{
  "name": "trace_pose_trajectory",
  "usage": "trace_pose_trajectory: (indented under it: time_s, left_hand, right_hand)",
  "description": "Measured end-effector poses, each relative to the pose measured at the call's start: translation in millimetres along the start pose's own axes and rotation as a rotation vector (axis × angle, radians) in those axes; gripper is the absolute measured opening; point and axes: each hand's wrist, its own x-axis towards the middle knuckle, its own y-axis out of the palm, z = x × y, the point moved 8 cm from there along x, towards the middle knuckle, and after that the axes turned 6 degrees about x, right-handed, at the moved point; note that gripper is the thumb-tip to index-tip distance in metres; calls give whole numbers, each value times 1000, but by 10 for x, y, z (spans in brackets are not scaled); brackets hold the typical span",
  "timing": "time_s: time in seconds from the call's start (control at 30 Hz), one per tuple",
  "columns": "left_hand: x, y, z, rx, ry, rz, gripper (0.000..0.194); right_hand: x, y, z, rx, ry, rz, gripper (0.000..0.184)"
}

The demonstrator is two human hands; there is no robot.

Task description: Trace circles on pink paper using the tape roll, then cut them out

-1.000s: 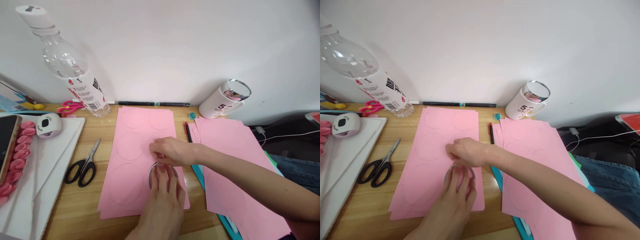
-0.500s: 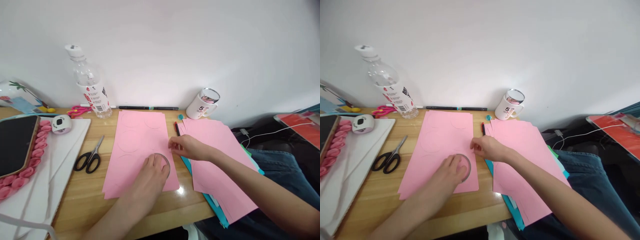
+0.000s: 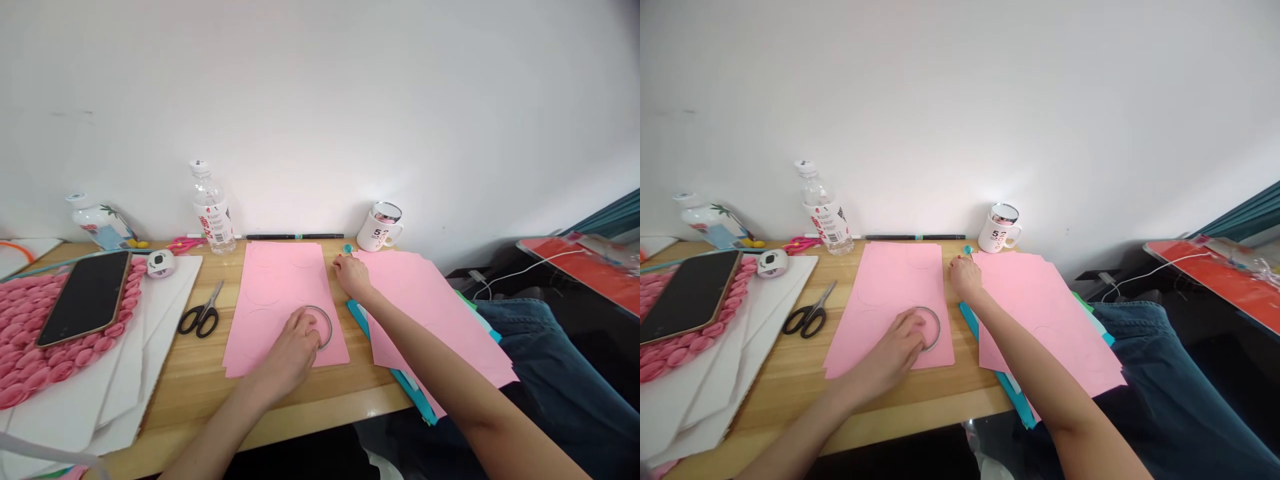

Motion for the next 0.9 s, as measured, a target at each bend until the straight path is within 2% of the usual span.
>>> trace_pose_trajectory:
  time_s: [0.1,0.2,0.27,0.33,0.4,0.47,0.57,0.6,0.7,0.8,0.9]
  left_hand:
    - [-47,12,47,-71,-14,-51,16]
    - [-100,-12,70,-92,4,-166,15]
    - [-137,-63,64,-51,14,-268,17]
    - [-160,-114,37,20,26,-343,19]
    - [-154,-146,2,93,48,-368,20]
    - [-125,-171,-12,153,72,-364,21]
    - [-89,-225,101,218,20,-371,19]
    - [-93,-245,187,231,-36,-377,19]
    - [-180,-268,510,269,-265,-365,38]
    - [-302,-216,752,349,-440,-256,43]
    - [-355,-179,833,411,-517,-138,41]
  right_hand:
    - [-104,-72,58,5,-10,-3,29]
    - [-341,-120,107,117,-39,54,23]
    - [-539,-69,122,357,-24,181,21]
    - [-733,20,143,634,27,336,27]
    - [-871,88,187,842,64,455,32]
    - [-914,106,234,977,61,507,32]
    - [-802,64,189,1114,89,425,29]
    - [-738,41,135,1155,122,364,28]
    - [-562,-27,-50,1217,217,164,24]
    - [-453,-59,-111,1192,257,36,21]
    - [-400,20,27,1239,273,26,19]
